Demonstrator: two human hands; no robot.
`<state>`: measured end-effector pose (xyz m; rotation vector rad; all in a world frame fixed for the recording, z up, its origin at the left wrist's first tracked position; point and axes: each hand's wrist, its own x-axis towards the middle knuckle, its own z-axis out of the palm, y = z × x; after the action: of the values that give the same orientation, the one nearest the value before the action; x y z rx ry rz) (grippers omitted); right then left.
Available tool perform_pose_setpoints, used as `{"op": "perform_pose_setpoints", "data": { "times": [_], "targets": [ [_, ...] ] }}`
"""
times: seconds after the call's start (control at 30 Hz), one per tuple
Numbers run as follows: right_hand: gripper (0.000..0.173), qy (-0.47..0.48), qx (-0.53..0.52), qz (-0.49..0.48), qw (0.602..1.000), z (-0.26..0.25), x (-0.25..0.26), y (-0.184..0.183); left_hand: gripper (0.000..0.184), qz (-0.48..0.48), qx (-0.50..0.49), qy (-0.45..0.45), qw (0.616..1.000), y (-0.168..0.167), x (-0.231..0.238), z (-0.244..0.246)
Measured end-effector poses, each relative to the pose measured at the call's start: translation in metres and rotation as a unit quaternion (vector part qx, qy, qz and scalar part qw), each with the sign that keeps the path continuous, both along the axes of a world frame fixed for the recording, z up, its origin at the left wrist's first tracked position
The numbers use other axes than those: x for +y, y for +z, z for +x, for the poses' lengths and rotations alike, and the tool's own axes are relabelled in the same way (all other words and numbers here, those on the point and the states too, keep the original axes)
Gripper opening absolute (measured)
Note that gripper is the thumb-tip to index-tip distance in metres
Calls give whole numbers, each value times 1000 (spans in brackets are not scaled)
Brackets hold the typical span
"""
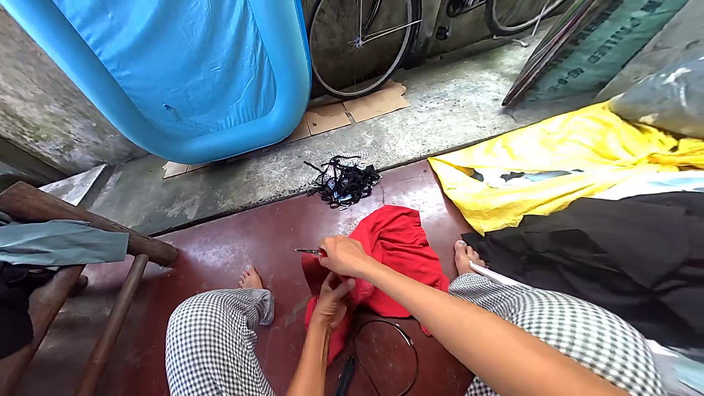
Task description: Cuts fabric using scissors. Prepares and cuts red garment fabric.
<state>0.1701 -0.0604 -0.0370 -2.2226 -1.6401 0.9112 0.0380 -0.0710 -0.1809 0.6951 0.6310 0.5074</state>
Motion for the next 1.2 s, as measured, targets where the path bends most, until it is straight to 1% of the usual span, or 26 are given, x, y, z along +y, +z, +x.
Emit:
{"op": "perform_pose_setpoints", "data": {
  "times": [0.03, 0.07, 0.1, 0.13, 0.2, 0.27, 0.3, 0.33, 0.37, 0.4, 0.43, 0.47, 0.5, 0.53, 0.6, 0.67, 0.73, 0.8, 0.83, 0.87, 0.97, 1.03, 1.1, 1.17, 1.2],
  "targets": [
    [15, 7, 7, 14, 1000, -1, 1, 5, 67, 58, 37, -37, 997, 6, 1, 0],
    [15, 14, 14, 26, 999, -4, 1, 11, 68, 114, 85, -70, 987, 13, 4, 0],
    [15, 20, 21, 41, 999, -6, 1, 16, 66, 166, 141, -98, 971, 21, 7, 2],
    [16, 28, 26, 54, 998, -8, 1, 20, 65, 219, 204, -131, 945, 27, 11, 4],
    [17, 38, 33, 75, 996, -12, -1, 31, 56, 333, 316, -195, 866, 43, 24, 9],
    [15, 38, 38, 98, 994, -14, -5, 37, 53, 436, 362, -271, 778, 58, 38, 9],
    [15, 38, 36, 111, 992, -14, -6, 39, 54, 474, 365, -291, 747, 62, 44, 9],
    [15, 40, 37, 124, 991, -14, -7, 41, 54, 489, 363, -291, 738, 66, 49, 8],
    [16, 40, 44, 140, 988, -12, -7, 43, 52, 477, 350, -276, 757, 71, 51, 7],
    [19, 38, 60, 158, 985, -10, -6, 45, 49, 441, 326, -248, 799, 78, 51, 5],
    [21, 29, 86, 182, 979, -7, -6, 48, 46, 374, 300, -209, 853, 86, 51, 4],
    [24, 11, 113, 207, 972, -4, -5, 51, 39, 311, 269, -164, 897, 95, 50, 3],
    [26, -12, 135, 232, 963, 1, -5, 55, 32, 263, 245, -132, 924, 104, 50, 4],
    [27, -36, 146, 256, 955, 6, -5, 58, 32, 234, 228, -119, 938, 114, 52, 3],
    [29, -81, 139, 318, 934, 19, -5, 61, 37, 202, 196, -111, 953, 132, 59, 1],
    [25, -117, 146, 398, 898, 29, -10, 67, 34, 197, 182, -115, 957, 149, 69, -4],
    [19, -130, 196, 468, 852, 34, -17, 73, 31, 208, 177, -122, 954, 171, 75, -7],
    [16, -123, 275, 516, 802, 33, -22, 77, 29, 227, 169, -128, 950, 194, 80, -10],
    [15, -119, 305, 530, 782, 30, -26, 80, 29, 237, 162, -133, 949, 204, 83, -12],
    [16, -119, 321, 534, 773, 26, -31, 84, 30, 248, 157, -138, 946, 213, 84, -14],
    [15, -123, 327, 512, 785, 14, -43, 90, 27, 247, 131, -131, 951, 231, 84, -20],
    [13, -118, 324, 493, 799, 8, -46, 87, 25, 230, 94, -118, 961, 233, 84, -23],
    [16, -92, 327, 457, 822, 5, -52, 78, 24, 185, 50, -83, 978, 230, 82, -24],
    [20, -74, 346, 434, 829, 5, -54, 72, 21, 127, 10, -55, 990, 229, 81, -22],
    [23, -68, 359, 429, 826, 5, -51, 70, 20, 110, -4, -57, 992, 230, 81, -22]
  ]
}}
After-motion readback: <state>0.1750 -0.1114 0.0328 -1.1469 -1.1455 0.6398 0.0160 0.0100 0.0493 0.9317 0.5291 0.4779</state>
